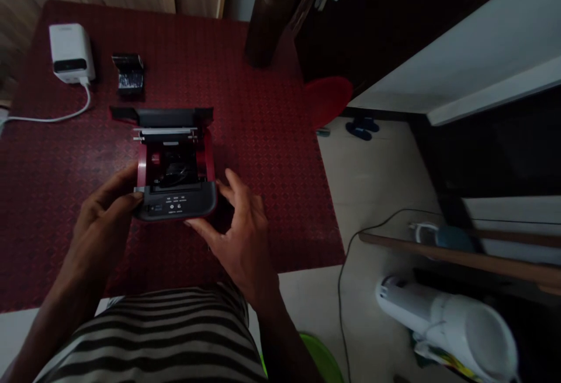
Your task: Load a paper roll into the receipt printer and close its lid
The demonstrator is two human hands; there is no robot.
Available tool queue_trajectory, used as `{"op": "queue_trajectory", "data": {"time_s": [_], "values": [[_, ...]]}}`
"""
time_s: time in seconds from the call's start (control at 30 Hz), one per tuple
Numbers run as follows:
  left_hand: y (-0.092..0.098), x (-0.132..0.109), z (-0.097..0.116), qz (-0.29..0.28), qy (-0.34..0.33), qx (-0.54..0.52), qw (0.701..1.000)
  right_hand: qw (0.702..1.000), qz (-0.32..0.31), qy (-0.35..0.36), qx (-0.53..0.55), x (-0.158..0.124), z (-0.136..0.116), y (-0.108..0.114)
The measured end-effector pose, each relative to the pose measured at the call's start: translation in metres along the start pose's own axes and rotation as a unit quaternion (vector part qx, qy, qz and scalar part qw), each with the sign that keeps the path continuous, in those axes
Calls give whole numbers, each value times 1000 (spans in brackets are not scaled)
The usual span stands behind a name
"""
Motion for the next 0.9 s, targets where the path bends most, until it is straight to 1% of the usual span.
{"op": "queue_trajectory", "data": {"time_s": [0.1,0.17,0.23,0.3,0.33,0.37,0.4,0.47,0.53,0.57,0.63,0.7,0.77,0.9], "values": [[-1,-1,1,-2,-12,3,1000,1000,0,23,-20,2,-4,4],[-1,-2,4,-7,-35,15,999,999,-14,35,-36,7,-7,11],[-1,-2,8,-13,-72,45,996,997,-24,55,-49,17,-14,20],[1,-1,10,-11,-125,82,989,993,-26,96,-64,32,-28,28],[1,0,11,-8,-153,98,983,990,-30,120,-74,42,-36,28],[2,0,11,-6,-179,111,978,985,-41,141,-86,52,-44,24],[2,1,10,-6,-197,118,973,980,-64,160,-100,63,-51,14],[2,2,7,-11,-211,124,969,964,-143,180,-136,84,-59,-17],[0,4,5,-19,-210,123,970,939,-233,176,-183,100,-60,-53],[0,4,5,-21,-213,122,969,926,-267,169,-205,107,-60,-67],[-1,4,6,-24,-219,119,968,908,-310,149,-241,117,-59,-87],[-2,4,7,-26,-220,115,968,896,-329,138,-266,123,-61,-96],[-2,4,6,-27,-216,112,969,886,-337,137,-286,125,-64,-102],[-3,3,7,-27,-217,111,969,884,-330,144,-299,128,-63,-106]]}}
Point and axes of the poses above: each hand's wrist, its own x-axis towards the middle knuckle, its own y-axis out of the back of the hand, z = x × y, the point moved 10 cm from there along x, towards the middle knuckle, and after that the axes turned 4 degrees about y, right-handed, at the moved point
